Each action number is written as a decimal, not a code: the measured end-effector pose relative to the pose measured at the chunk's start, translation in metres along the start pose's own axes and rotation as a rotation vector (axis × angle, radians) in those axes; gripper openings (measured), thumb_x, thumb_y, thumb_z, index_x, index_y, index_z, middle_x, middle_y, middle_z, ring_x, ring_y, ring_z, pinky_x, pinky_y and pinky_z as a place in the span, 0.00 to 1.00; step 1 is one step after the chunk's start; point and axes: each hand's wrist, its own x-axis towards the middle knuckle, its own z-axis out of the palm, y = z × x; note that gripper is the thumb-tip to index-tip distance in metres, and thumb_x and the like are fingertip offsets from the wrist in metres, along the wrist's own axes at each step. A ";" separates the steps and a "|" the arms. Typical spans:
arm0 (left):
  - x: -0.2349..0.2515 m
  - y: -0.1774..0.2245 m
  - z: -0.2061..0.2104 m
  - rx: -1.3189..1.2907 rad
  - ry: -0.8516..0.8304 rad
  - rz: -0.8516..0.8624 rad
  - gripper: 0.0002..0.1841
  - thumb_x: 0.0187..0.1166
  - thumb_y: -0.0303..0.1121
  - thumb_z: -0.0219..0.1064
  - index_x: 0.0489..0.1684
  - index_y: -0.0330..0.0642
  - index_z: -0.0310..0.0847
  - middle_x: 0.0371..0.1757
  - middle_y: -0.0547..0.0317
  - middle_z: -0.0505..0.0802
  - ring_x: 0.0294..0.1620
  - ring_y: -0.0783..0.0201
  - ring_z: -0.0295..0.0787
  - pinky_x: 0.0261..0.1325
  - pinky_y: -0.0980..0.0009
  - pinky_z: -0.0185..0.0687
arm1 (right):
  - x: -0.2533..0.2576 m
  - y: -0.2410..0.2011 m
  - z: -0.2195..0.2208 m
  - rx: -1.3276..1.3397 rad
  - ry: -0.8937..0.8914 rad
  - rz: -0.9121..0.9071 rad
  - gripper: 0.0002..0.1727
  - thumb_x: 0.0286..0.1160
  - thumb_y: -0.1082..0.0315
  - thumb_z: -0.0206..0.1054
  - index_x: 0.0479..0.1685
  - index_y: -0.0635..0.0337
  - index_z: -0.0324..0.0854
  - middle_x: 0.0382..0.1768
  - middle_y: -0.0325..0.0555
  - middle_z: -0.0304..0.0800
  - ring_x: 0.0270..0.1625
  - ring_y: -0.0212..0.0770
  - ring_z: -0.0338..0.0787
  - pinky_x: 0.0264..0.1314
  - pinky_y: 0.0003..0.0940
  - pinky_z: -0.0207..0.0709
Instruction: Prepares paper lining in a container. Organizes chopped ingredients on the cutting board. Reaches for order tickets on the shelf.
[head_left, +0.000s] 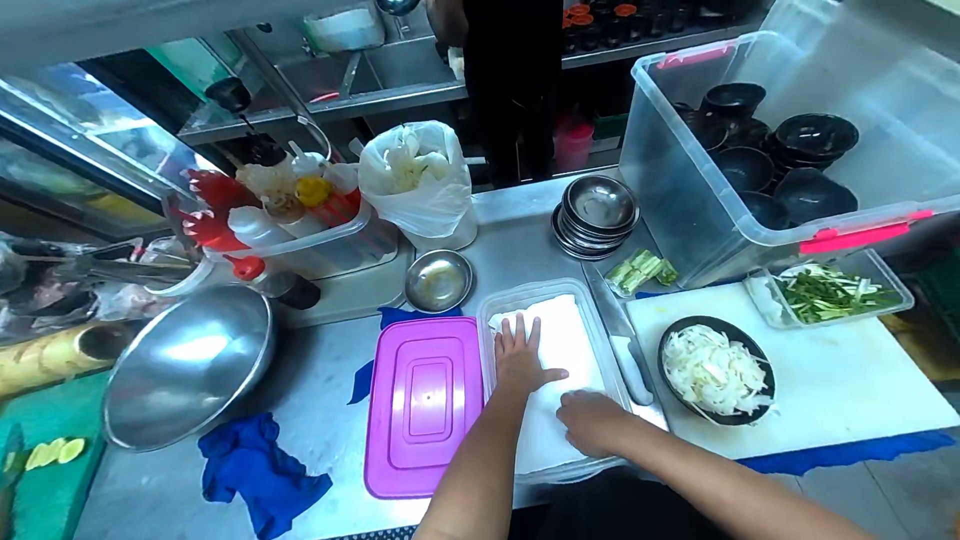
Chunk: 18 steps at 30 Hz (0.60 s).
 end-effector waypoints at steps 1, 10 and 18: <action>0.001 0.001 -0.001 0.007 -0.005 -0.007 0.71 0.48 0.87 0.64 0.98 0.69 0.27 0.97 0.53 0.29 0.96 0.39 0.18 0.92 0.36 0.25 | -0.001 -0.004 -0.004 -0.010 -0.001 0.026 0.21 0.83 0.58 0.60 0.62 0.65 0.84 0.69 0.63 0.82 0.74 0.66 0.79 0.71 0.70 0.73; -0.002 0.005 -0.007 0.038 -0.034 -0.023 0.72 0.48 0.86 0.65 0.98 0.68 0.27 0.97 0.51 0.29 0.96 0.37 0.20 0.91 0.35 0.28 | 0.028 -0.010 -0.001 0.002 -0.132 -0.257 0.16 0.82 0.69 0.60 0.61 0.64 0.85 0.61 0.66 0.86 0.68 0.68 0.84 0.67 0.72 0.74; -0.001 0.008 -0.013 0.047 -0.069 -0.042 0.72 0.49 0.85 0.66 0.98 0.67 0.26 0.97 0.50 0.29 0.96 0.35 0.20 0.91 0.33 0.29 | 0.041 -0.016 0.000 0.073 -0.028 -0.307 0.17 0.86 0.69 0.54 0.65 0.66 0.81 0.62 0.67 0.86 0.69 0.66 0.84 0.71 0.69 0.74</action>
